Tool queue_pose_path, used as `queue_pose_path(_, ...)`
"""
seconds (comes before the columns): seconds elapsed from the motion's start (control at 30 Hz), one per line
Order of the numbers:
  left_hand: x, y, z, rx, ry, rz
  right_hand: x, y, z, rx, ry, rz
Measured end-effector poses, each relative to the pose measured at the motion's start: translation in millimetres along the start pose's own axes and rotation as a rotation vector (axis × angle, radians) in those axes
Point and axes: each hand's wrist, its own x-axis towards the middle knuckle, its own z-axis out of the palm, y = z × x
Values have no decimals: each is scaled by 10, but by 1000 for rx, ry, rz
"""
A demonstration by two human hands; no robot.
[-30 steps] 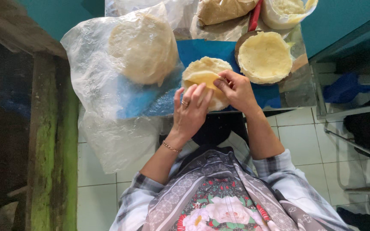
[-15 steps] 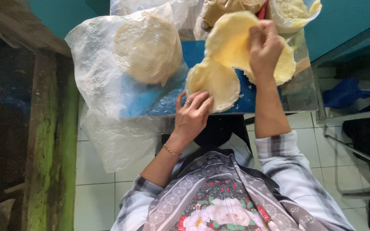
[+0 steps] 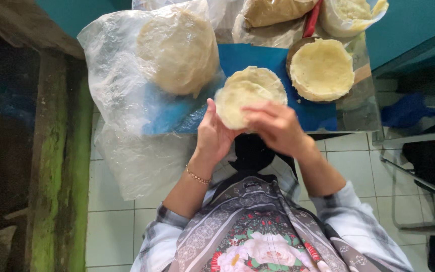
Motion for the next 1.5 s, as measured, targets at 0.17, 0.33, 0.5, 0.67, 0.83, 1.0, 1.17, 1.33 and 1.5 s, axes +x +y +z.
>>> queue_pose_path(0.17,-41,-91,-4,-170,-47,43,-182,-224,66,0,113,73)
queue_pose_path(0.33,-167,-359,83,-28,-80,127,-291,-178,398,189,333,344)
queue_pose_path(0.5,-235,-483,70,11,-124,135,-367,-128,521,320,290,447)
queue_pose_path(0.67,-266,-481,-21,276,-76,218,-368,-152,423,307,196,407)
queue_pose_path(0.83,-293,-364,-92,-78,-61,94,-349,-191,420,93,130,340)
queue_pose_path(1.0,-341,-346,-47,300,-48,138,-365,-172,428,101,158,354)
queue_pose_path(1.17,-408,-362,17,292,-6,137,-361,-192,363,111,149,387)
queue_pose_path(1.33,-367,-313,119,225,42,140,-335,-250,350,24,195,313)
queue_pose_path(1.5,-458,-114,204,1412,93,487,-338,-179,401,-30,225,348)
